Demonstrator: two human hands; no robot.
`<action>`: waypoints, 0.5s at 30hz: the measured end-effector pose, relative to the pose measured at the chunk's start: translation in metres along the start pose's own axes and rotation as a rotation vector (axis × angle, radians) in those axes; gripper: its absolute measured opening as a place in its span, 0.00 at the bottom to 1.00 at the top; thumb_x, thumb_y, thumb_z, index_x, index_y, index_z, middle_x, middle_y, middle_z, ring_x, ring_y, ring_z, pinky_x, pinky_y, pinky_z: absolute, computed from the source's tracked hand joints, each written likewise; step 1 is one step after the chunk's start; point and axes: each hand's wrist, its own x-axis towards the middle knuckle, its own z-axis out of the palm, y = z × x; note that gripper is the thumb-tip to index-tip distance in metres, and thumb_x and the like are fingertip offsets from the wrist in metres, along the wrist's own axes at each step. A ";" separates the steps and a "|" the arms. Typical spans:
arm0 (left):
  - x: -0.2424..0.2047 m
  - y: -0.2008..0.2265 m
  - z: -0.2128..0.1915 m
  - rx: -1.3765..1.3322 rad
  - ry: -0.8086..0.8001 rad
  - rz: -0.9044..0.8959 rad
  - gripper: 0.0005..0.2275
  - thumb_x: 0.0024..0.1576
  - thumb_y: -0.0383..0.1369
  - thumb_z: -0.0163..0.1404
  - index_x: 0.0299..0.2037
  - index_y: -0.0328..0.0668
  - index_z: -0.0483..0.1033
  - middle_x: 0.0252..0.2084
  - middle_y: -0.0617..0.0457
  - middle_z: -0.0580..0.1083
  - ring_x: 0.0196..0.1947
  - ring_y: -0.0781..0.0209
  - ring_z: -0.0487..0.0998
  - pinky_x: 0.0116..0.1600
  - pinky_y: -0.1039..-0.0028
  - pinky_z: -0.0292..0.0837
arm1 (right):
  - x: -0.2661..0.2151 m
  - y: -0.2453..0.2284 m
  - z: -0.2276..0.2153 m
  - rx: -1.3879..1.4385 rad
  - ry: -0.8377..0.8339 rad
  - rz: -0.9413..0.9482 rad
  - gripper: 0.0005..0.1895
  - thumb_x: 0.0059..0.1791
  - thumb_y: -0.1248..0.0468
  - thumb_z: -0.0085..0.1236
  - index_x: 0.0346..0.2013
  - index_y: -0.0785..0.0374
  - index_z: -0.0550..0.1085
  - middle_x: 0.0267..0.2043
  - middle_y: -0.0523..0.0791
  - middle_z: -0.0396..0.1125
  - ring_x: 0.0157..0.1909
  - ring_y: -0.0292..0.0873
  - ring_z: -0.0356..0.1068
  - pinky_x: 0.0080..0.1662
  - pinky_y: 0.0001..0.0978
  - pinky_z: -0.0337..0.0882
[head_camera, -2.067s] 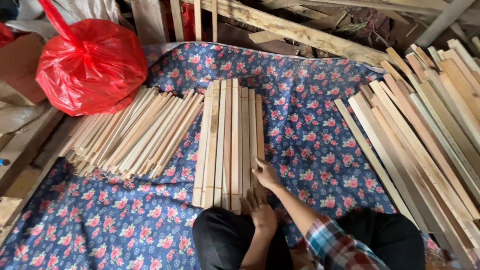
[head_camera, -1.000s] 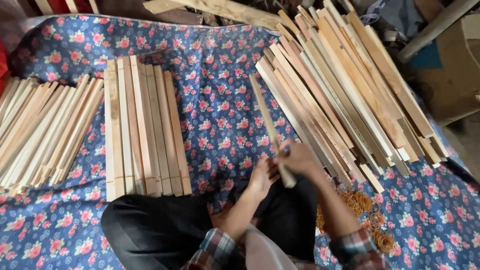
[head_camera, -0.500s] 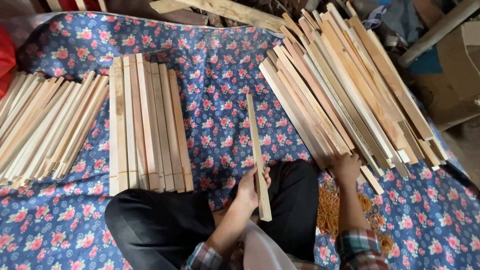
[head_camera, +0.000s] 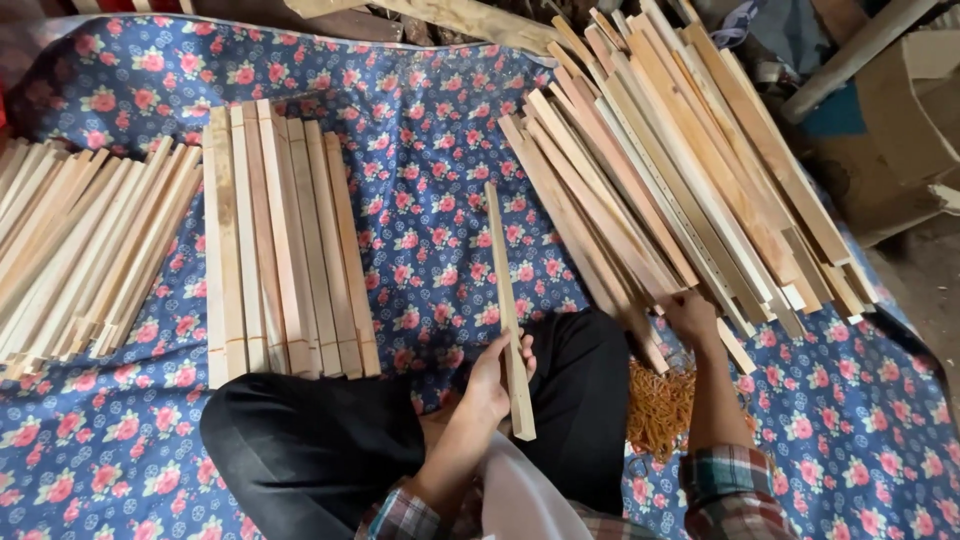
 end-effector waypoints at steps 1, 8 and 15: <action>0.000 0.001 -0.002 0.000 0.005 0.003 0.19 0.64 0.34 0.49 0.62 0.30 0.66 0.44 0.45 0.76 0.33 0.60 0.77 0.45 0.68 0.81 | -0.001 -0.006 -0.003 0.002 -0.005 -0.002 0.20 0.49 0.43 0.53 0.33 0.54 0.82 0.35 0.52 0.77 0.47 0.62 0.76 0.49 0.55 0.74; 0.003 0.005 -0.006 -0.044 -0.017 0.020 0.17 0.64 0.33 0.49 0.60 0.31 0.68 0.42 0.46 0.77 0.32 0.61 0.77 0.44 0.69 0.81 | -0.004 -0.043 -0.007 0.030 -0.060 -0.006 0.29 0.53 0.41 0.44 0.57 0.59 0.70 0.49 0.66 0.72 0.57 0.70 0.69 0.57 0.61 0.67; 0.026 -0.014 -0.014 -0.035 -0.007 0.055 0.15 0.64 0.34 0.50 0.58 0.33 0.69 0.44 0.46 0.77 0.36 0.60 0.79 0.45 0.69 0.81 | -0.079 -0.093 0.025 0.683 -0.147 0.050 0.21 0.52 0.54 0.55 0.49 0.70 0.76 0.33 0.56 0.70 0.34 0.51 0.71 0.35 0.46 0.74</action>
